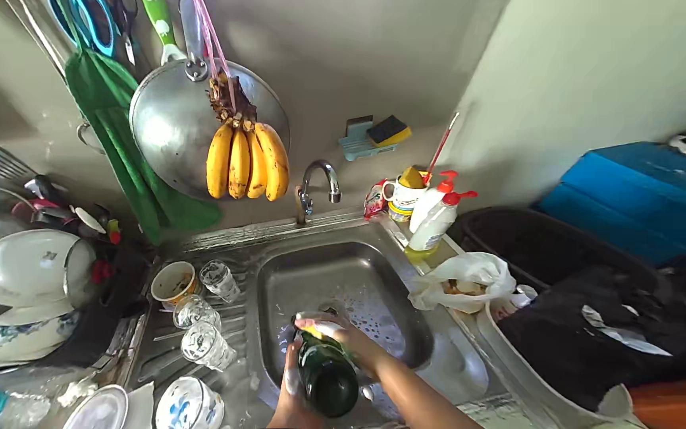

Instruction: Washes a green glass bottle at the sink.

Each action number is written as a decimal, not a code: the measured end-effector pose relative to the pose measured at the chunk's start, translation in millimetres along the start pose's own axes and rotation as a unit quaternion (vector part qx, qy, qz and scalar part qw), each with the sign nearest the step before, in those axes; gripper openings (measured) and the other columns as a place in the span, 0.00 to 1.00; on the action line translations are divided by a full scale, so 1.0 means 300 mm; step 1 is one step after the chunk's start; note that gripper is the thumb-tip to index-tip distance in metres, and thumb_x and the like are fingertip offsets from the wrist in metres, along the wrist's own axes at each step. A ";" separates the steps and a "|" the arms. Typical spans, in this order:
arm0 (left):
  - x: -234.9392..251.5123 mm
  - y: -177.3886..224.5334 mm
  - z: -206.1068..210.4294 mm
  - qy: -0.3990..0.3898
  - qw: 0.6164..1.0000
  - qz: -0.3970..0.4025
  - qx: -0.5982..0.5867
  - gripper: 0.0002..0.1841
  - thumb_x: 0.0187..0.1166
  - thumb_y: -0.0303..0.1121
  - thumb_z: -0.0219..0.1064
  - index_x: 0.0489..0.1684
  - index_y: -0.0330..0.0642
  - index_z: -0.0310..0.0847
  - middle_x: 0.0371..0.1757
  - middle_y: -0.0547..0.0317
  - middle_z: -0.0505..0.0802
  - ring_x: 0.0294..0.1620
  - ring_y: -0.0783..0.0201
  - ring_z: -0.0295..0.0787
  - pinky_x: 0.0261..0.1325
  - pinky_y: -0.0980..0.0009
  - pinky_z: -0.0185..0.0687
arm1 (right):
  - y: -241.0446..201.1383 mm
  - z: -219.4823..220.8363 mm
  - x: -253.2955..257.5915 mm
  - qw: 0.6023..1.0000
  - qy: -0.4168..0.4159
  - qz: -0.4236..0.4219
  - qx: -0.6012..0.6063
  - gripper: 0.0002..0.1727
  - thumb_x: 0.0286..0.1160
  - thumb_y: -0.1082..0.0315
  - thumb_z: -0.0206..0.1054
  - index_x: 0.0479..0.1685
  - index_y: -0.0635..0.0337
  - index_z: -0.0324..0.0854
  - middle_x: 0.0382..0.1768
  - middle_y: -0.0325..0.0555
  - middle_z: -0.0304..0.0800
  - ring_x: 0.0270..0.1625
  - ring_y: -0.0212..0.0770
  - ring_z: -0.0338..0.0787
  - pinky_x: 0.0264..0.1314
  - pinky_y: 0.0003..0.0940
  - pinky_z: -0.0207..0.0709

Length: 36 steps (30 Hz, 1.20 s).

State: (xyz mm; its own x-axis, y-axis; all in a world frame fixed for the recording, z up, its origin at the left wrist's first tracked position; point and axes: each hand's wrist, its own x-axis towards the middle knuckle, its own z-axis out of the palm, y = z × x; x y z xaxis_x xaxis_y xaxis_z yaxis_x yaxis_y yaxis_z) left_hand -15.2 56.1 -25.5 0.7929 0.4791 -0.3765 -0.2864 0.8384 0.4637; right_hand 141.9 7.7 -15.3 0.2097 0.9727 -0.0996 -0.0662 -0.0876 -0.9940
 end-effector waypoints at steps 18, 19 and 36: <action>0.142 -0.059 0.123 0.070 0.993 0.050 0.087 0.22 0.94 0.46 0.43 0.67 0.42 0.74 0.46 0.51 0.94 0.47 0.59 0.94 0.51 0.58 0.92 | -0.031 -0.186 0.039 0.934 0.214 -0.252 -0.133 0.23 0.81 0.56 0.61 0.65 0.64 0.82 0.61 0.50 0.90 0.64 0.43 0.90 0.69 0.43 0.85; 0.148 -0.054 0.113 0.067 0.990 0.054 0.113 0.20 0.92 0.43 0.47 0.69 0.40 0.72 0.46 0.52 0.94 0.47 0.61 0.94 0.52 0.60 0.92 | -0.089 -0.230 0.120 0.937 0.217 -0.193 -0.195 0.23 0.78 0.57 0.66 0.65 0.63 0.83 0.61 0.50 0.90 0.64 0.41 0.89 0.70 0.41 0.84; 0.324 -0.021 0.107 0.078 0.965 0.130 0.215 0.48 0.73 0.34 0.73 0.91 0.38 0.41 0.70 0.39 0.82 0.62 0.57 0.88 0.63 0.60 0.87 | -0.387 -0.377 0.539 0.848 0.185 -0.069 -0.493 0.26 0.75 0.55 0.70 0.76 0.35 0.82 0.75 0.45 0.82 0.69 0.48 0.87 0.73 0.52 0.80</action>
State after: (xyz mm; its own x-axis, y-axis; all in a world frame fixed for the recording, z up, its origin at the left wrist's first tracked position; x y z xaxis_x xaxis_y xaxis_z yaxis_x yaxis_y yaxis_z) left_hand 81.0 89.2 -39.2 0.6244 0.7198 -0.3035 -0.1888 0.5161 0.8355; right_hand 293.9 150.7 78.9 0.4521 0.8706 0.1941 0.7927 -0.2924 -0.5349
